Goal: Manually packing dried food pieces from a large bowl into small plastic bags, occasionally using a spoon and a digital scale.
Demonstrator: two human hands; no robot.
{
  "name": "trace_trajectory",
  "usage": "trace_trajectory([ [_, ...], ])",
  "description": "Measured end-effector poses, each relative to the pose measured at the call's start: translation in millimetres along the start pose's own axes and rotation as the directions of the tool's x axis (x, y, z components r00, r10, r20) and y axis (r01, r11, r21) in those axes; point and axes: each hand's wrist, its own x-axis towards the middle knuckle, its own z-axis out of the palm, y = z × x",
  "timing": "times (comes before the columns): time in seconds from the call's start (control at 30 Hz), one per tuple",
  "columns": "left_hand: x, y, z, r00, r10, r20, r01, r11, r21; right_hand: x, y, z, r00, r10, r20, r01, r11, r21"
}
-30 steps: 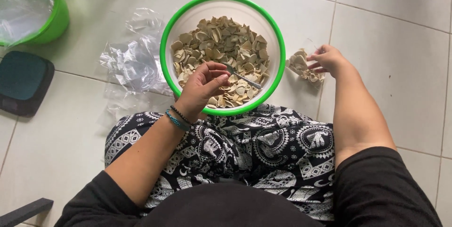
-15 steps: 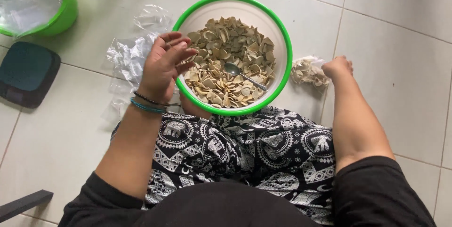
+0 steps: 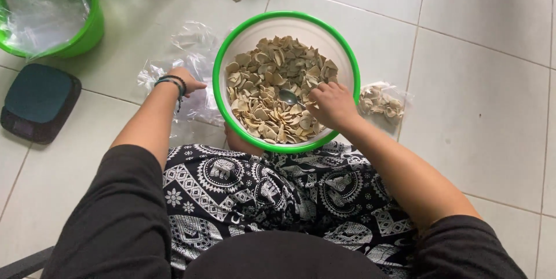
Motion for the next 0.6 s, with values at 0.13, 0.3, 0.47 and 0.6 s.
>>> trace_trajectory([
  [0.13,-28,34,4,0.997,-0.07,-0.034,0.071,0.997,0.025,-5,-13,12,0.999,-0.032,-0.038,0.029,0.997,-0.077],
  [0.3,11,21,22,0.985,-0.065,-0.162,0.068,0.998,0.009,-1,-9,25,0.999,-0.019,-0.034,0.016,0.995,-0.095],
  [0.47,-3,15,20,0.969,-0.03,-0.246,0.024,0.999,-0.029,8,-5,31,0.998,0.057,0.0,-0.057,0.996,-0.071],
  [0.6,15,-25,20,0.941,0.027,-0.337,-0.051,0.997,-0.064,7,5,26,0.995,0.059,-0.075,-0.064,0.996,-0.063],
])
